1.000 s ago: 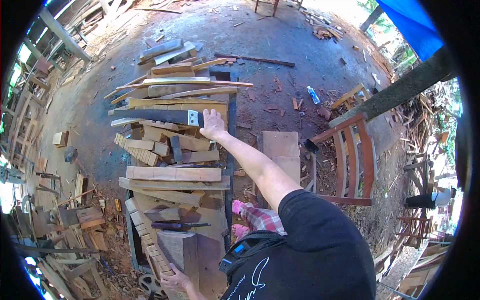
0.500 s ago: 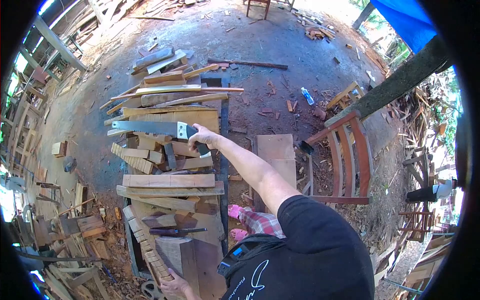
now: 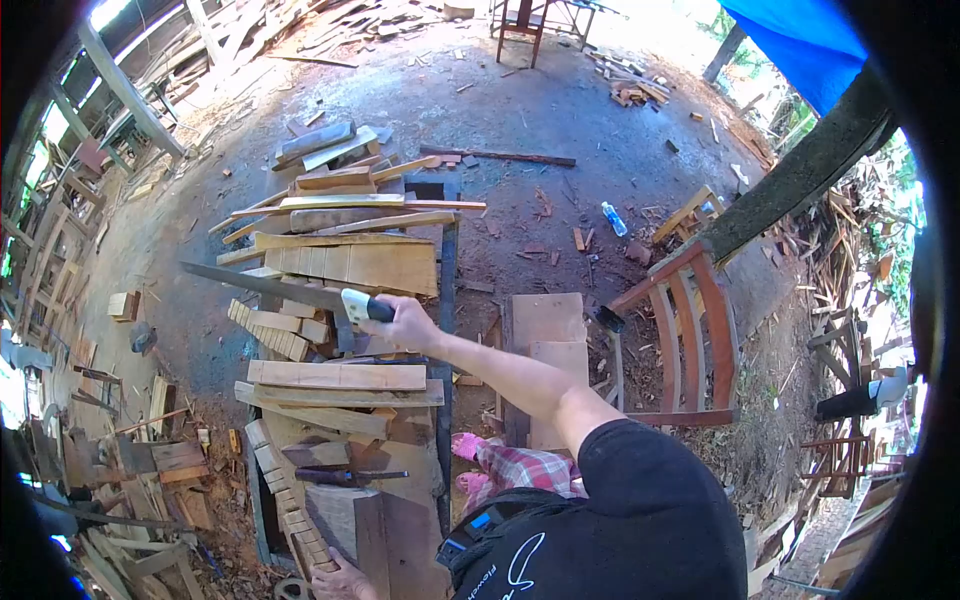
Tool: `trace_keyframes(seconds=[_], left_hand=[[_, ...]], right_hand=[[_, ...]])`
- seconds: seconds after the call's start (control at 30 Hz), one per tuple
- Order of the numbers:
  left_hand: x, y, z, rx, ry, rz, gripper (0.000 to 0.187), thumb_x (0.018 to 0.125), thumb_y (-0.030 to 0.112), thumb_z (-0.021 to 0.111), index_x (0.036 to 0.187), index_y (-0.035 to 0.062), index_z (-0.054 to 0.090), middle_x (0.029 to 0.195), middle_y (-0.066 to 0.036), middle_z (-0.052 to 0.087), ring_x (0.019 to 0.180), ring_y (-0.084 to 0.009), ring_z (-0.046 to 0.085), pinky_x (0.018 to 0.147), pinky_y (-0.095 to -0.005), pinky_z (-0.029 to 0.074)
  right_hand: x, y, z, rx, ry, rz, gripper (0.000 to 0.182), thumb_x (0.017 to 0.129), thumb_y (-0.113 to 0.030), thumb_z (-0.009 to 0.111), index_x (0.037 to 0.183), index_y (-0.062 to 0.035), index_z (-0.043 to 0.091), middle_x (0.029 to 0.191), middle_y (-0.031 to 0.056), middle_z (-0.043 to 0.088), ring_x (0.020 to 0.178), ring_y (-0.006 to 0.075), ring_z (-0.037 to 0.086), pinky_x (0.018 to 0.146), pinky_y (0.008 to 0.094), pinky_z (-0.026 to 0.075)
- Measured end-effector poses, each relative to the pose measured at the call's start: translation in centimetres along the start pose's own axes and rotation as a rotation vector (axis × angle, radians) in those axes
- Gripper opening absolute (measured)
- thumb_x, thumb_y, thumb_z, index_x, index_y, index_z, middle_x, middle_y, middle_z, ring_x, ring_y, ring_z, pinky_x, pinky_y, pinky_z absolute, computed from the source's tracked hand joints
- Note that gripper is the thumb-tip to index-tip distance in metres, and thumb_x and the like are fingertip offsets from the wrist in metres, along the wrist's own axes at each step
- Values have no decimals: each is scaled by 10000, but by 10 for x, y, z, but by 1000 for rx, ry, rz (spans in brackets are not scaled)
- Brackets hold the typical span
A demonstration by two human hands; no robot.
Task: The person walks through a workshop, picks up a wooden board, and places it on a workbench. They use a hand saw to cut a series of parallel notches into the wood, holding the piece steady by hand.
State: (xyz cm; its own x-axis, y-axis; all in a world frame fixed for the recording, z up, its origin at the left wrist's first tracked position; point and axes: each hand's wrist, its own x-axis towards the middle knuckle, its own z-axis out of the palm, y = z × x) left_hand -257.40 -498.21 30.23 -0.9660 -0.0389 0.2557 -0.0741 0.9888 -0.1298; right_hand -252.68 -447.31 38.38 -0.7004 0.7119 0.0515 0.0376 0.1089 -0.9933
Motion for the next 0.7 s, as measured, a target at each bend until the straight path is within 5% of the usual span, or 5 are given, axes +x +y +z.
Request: trace_keyframes(seconds=[0.1, 0.17, 0.2, 0.4, 0.7], left_hand=[[-1, -5, 12, -15, 119, 66, 641, 750, 647, 643, 1073, 99, 562, 975, -149, 523, 845, -368, 536, 686, -523, 435], [-2, -9, 16, -24, 186, 118, 614, 741, 633, 669, 1027, 99, 568, 924, -131, 527, 790, -345, 546, 635, -505, 448], [-2, -9, 17, -12, 168, 98, 614, 742, 630, 669, 1029, 98, 568, 926, -131, 530, 794, -344, 548, 639, -503, 449], [3, -2, 7, -6, 88, 67, 608, 749, 617, 667, 1043, 93, 571, 942, -132, 544, 819, -338, 555, 666, -491, 452], [8, 7, 5, -5, 62, 70, 600, 760, 596, 665, 1064, 86, 576, 966, -134, 565, 856, -330, 567, 705, -474, 458]], right_hand=[[-33, -5, 4, 11, 23, -235, 277, 832, -245, 711, 960, -9, 644, 685, -26, 595, 637, 24, 487, 577, 234, 429], [-52, -20, 0, -47, -106, -174, 265, 837, -256, 710, 933, -16, 653, 668, -33, 580, 639, 23, 496, 568, 236, 436], [-61, -29, -4, 106, -283, 162, 259, 836, -269, 714, 930, -32, 667, 683, -36, 579, 631, 39, 521, 575, 235, 447], [-116, -24, 5, -104, -73, -422, 320, 800, -331, 731, 912, -38, 666, 737, 138, 642, 619, 213, 593, 630, 306, 482], [-171, -20, -16, -268, -268, -55, 376, 782, -408, 710, 776, -36, 655, 718, 175, 628, 667, 316, 624, 621, 362, 482]])
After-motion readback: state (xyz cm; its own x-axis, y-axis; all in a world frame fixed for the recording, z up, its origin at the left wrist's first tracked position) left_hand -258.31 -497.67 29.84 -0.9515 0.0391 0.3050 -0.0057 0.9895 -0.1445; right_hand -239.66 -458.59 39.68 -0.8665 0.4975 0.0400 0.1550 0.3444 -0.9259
